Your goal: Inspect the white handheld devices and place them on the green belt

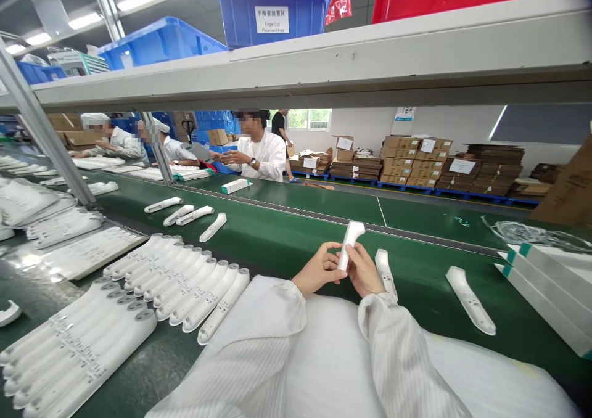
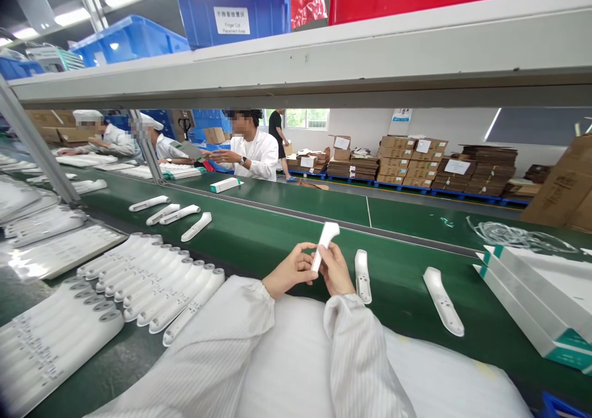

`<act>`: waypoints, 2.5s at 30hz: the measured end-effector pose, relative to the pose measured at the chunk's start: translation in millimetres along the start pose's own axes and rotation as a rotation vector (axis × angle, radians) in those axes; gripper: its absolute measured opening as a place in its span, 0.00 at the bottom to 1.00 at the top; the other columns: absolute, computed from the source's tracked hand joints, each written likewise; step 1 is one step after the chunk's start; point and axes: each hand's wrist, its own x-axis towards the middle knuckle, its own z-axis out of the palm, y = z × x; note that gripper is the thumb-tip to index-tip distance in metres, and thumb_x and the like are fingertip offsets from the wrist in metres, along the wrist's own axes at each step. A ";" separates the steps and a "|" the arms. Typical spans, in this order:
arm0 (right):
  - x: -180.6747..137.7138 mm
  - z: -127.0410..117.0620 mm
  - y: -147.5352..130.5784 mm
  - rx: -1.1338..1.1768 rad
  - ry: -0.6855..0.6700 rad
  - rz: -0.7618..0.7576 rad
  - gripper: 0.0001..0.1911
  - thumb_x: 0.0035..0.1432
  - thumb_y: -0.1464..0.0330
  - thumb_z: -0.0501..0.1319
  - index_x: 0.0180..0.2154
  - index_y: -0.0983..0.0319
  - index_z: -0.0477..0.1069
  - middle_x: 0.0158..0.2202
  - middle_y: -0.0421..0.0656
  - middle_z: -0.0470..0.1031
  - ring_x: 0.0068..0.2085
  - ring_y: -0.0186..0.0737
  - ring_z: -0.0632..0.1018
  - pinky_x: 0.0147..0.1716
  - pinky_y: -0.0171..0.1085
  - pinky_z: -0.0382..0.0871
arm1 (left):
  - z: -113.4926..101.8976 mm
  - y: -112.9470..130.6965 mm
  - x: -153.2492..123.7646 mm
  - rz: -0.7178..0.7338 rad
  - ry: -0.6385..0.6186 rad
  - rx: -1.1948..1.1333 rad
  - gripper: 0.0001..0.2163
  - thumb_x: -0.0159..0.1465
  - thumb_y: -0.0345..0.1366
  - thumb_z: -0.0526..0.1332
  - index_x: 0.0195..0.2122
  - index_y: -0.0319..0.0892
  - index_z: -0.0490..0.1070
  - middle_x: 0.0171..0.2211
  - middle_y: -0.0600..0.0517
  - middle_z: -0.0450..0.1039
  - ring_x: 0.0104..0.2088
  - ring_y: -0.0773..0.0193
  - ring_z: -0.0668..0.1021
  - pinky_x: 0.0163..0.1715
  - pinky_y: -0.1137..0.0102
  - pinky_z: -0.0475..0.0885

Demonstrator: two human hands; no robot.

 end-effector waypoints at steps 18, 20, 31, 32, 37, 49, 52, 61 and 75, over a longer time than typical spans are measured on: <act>-11.1 -1.0 -15.7 0.150 -0.012 0.237 0.15 0.55 0.69 0.55 0.44 0.65 0.71 0.37 0.44 0.78 0.30 0.36 0.78 0.27 0.32 0.72 | -21.3 -13.1 7.8 -0.169 0.458 0.181 0.10 0.59 0.41 0.55 0.36 0.40 0.64 0.30 0.53 0.68 0.22 0.75 0.69 0.20 0.79 0.60; -10.6 -2.4 -14.8 0.135 -0.020 0.231 0.15 0.53 0.68 0.57 0.44 0.63 0.71 0.38 0.43 0.78 0.31 0.37 0.78 0.27 0.33 0.71 | -21.3 -14.1 7.6 -0.177 0.445 0.194 0.08 0.59 0.39 0.55 0.36 0.40 0.64 0.29 0.53 0.68 0.22 0.75 0.69 0.20 0.79 0.59; 10.7 -39.3 -0.9 -1.066 0.391 -0.156 0.32 0.40 0.55 0.62 0.48 0.61 0.65 0.42 0.49 0.73 0.39 0.49 0.74 0.35 0.42 0.66 | -21.3 -14.8 5.4 -0.226 0.428 0.185 0.07 0.54 0.28 0.54 0.35 0.39 0.66 0.30 0.53 0.70 0.22 0.75 0.69 0.21 0.79 0.60; 13.3 -47.8 0.1 -1.272 0.415 -0.170 0.31 0.42 0.56 0.60 0.48 0.62 0.65 0.43 0.52 0.72 0.42 0.52 0.73 0.37 0.44 0.65 | -21.4 -14.7 4.9 -0.230 0.424 0.189 0.07 0.54 0.28 0.54 0.35 0.39 0.66 0.30 0.53 0.70 0.23 0.75 0.70 0.21 0.79 0.60; 22.7 -78.0 5.5 -1.708 0.288 -0.061 0.19 0.47 0.63 0.54 0.41 0.63 0.71 0.40 0.58 0.72 0.41 0.57 0.73 0.34 0.47 0.65 | -22.5 -16.2 3.0 -0.242 0.404 0.185 0.08 0.55 0.28 0.53 0.35 0.39 0.67 0.31 0.52 0.71 0.23 0.74 0.71 0.21 0.78 0.61; 1.9 -31.0 -0.4 -1.455 0.235 -0.415 0.18 0.52 0.62 0.48 0.40 0.59 0.71 0.41 0.47 0.73 0.39 0.45 0.73 0.41 0.43 0.64 | -26.7 -34.9 8.5 -0.173 0.447 0.412 0.08 0.55 0.27 0.53 0.34 0.38 0.68 0.28 0.53 0.70 0.21 0.74 0.70 0.25 0.76 0.65; 2.5 -30.7 6.0 -1.395 0.106 -0.322 0.15 0.51 0.60 0.50 0.35 0.56 0.72 0.34 0.42 0.76 0.32 0.42 0.74 0.36 0.40 0.65 | -26.3 -38.0 9.9 -0.152 0.468 0.465 0.07 0.55 0.28 0.53 0.34 0.39 0.68 0.27 0.53 0.70 0.20 0.75 0.69 0.23 0.77 0.64; -9.1 -7.6 -7.8 -1.464 -0.392 -0.068 0.10 0.47 0.63 0.55 0.27 0.56 0.74 0.20 0.38 0.73 0.25 0.39 0.72 0.27 0.36 0.59 | -21.4 -36.1 7.6 -0.144 0.465 0.633 0.07 0.56 0.29 0.53 0.33 0.40 0.71 0.24 0.54 0.72 0.17 0.74 0.68 0.21 0.77 0.63; -13.9 -29.3 1.1 -0.757 -0.201 0.109 0.16 0.43 0.55 0.61 0.32 0.58 0.74 0.18 0.35 0.63 0.19 0.30 0.61 0.18 0.31 0.51 | -23.2 -31.3 5.2 -0.103 0.413 0.656 0.08 0.56 0.31 0.53 0.33 0.39 0.70 0.24 0.54 0.72 0.20 0.72 0.69 0.24 0.76 0.65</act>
